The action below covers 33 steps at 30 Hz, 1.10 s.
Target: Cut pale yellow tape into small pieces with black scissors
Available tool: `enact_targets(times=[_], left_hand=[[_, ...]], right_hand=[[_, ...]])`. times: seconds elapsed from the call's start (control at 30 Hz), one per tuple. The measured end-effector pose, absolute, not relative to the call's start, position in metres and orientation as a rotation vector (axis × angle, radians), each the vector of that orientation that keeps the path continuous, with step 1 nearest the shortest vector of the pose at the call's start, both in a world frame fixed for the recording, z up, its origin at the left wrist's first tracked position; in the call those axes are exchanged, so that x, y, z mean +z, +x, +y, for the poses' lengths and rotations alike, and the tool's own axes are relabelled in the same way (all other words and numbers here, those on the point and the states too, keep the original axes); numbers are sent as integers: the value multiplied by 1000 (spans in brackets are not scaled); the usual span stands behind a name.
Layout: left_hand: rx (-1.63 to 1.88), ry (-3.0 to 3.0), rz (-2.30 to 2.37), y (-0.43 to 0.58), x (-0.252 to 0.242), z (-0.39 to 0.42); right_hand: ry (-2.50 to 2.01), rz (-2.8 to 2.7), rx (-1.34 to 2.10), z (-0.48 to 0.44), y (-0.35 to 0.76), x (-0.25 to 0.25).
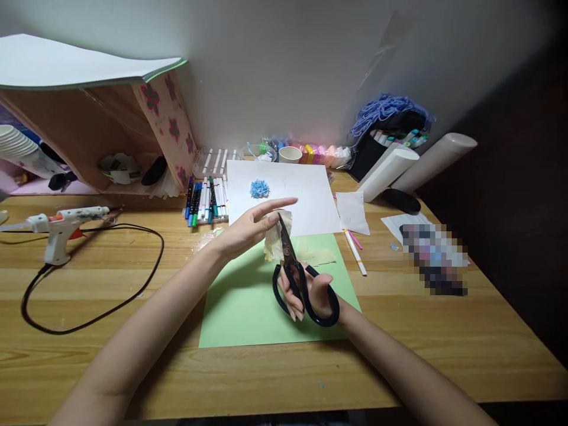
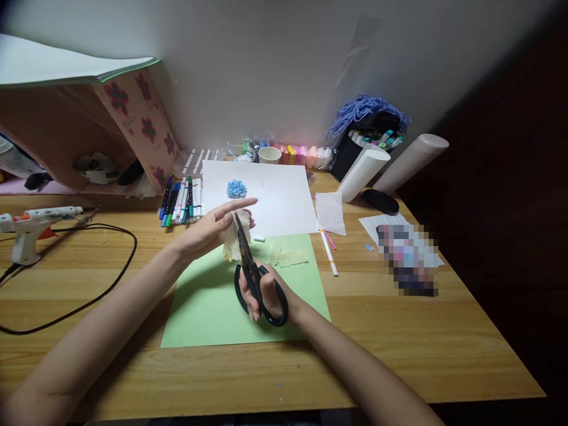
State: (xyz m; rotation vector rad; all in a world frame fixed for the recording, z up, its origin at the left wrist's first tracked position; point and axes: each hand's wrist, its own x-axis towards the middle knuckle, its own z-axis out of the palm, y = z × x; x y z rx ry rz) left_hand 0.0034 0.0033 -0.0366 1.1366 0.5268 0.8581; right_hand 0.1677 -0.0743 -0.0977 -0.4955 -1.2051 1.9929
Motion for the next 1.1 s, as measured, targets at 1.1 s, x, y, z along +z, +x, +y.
enact_targets(times=[1.1], left_hand=[[918,947,467,16,-46,-1]], right_hand=[[-434,-1188,2013,-80,165,-83]])
